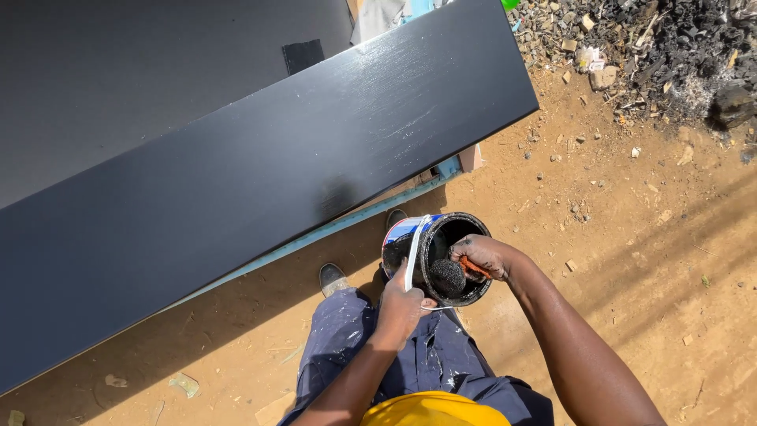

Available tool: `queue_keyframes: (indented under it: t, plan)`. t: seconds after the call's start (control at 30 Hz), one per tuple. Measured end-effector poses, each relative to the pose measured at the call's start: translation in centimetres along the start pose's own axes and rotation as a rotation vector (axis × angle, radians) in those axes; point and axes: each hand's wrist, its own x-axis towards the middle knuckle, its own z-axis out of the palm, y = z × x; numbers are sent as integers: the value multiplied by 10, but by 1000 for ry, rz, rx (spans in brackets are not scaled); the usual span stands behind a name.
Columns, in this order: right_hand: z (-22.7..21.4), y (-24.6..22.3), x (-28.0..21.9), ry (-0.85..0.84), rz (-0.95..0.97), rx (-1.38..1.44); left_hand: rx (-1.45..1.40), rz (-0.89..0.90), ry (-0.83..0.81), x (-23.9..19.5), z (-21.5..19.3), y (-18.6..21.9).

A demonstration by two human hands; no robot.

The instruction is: Applying black stain to a furniture side panel using a sponge applicator and a bucket of stain.

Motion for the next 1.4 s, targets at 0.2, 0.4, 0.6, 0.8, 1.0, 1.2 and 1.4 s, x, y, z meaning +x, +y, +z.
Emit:
queue_keyframes:
  t: [0.2,0.4,0.6,0.8,1.0,1.2,1.4]
  plan:
    - [-50,-30,13,-304,-14,287,-194,-125,54,52,17,12]
    - [-93,-65,14,-366,-181,454,-222,-98,66,98,29,8]
    - [-113,-120,63,-12,-502,698,-236,-154,106,118,34,22]
    - [-115,-184,95,237,-650,451,-178,-163,83,91,37,67]
    - [-125,-190,103,51,-496,621,-308,-117,-46,72,27,50]
    - [-127,-184,90,5,-433,762,-180,-119,86,-31,25,144]
    - [-113,-179,93,271,-542,689,-437,210,97,-27,-14,120]
